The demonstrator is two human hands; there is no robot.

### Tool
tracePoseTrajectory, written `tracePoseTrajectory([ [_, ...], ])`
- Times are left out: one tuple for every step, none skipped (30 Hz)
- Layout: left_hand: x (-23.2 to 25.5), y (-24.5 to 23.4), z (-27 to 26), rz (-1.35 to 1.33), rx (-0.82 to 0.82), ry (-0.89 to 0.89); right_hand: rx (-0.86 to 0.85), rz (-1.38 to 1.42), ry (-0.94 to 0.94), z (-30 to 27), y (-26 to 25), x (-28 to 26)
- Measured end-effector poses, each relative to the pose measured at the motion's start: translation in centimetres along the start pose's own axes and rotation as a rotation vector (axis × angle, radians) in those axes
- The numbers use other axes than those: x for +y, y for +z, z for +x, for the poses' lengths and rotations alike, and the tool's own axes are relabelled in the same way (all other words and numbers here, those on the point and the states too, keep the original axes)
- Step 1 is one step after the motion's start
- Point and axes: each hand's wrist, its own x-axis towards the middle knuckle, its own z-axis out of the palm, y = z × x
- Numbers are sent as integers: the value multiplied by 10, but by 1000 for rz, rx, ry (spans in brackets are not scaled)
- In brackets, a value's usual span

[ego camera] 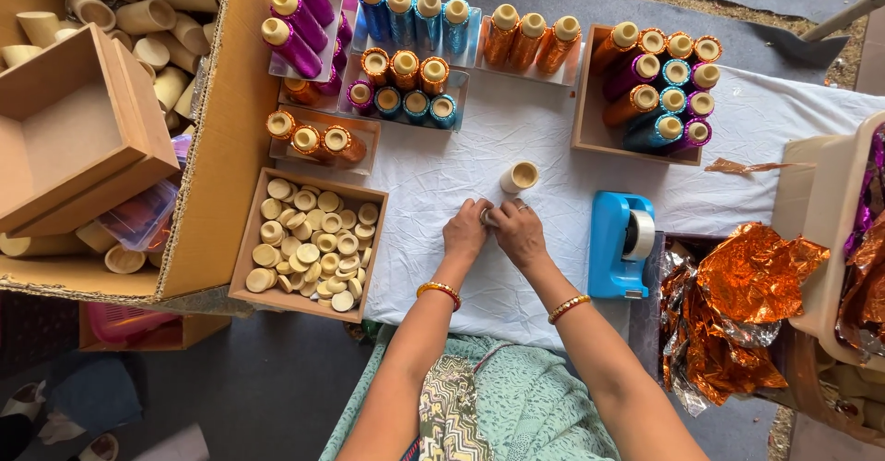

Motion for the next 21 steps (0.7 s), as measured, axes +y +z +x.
tracePoseTrajectory([
  [0,0,0,7,-2,-4,-18,-41,-67,0,0,-1],
  [0,0,1,14,-5,-7,-35,-82,-135,0,-1,-1],
  [-2,1,2,15,-4,-8,-34,-81,-135,2,2,-3],
  [-4,3,1,18,-3,-4,-34,-75,-100,2,4,-4],
  [-5,6,0,21,-3,0,-33,-68,-65,1,6,-6],
  [-9,10,1,21,-3,4,-30,-70,-63,1,10,-3],
  [-13,14,2,24,11,9,-83,63,74,1,14,0],
  [-15,18,4,27,26,16,-135,195,209,2,17,3],
  [-11,14,4,26,27,21,-130,191,210,2,19,9],
  [-8,10,2,29,20,11,-142,309,314,0,21,14],
  [-5,6,1,32,12,1,-154,427,417,-2,24,20],
  [-4,3,2,31,12,4,-152,424,417,-1,19,17],
  [-3,1,4,29,8,5,-74,357,372,1,14,14],
  [-3,0,1,27,-1,2,-3,291,331,-2,10,10],
  [-3,3,-2,26,-7,-1,-7,290,336,-6,12,7],
  [-3,3,0,19,5,1,20,203,255,-6,14,5],
  [-3,3,1,12,18,4,48,116,173,-5,16,2],
  [-6,6,3,14,18,4,49,118,174,-3,18,-1],
  [-9,9,6,14,30,2,25,124,149,-1,19,-4],
  [-12,14,6,13,38,-2,-3,129,127,-2,21,-6],
  [-13,14,4,14,33,-4,-5,130,131,-2,17,-5],
])
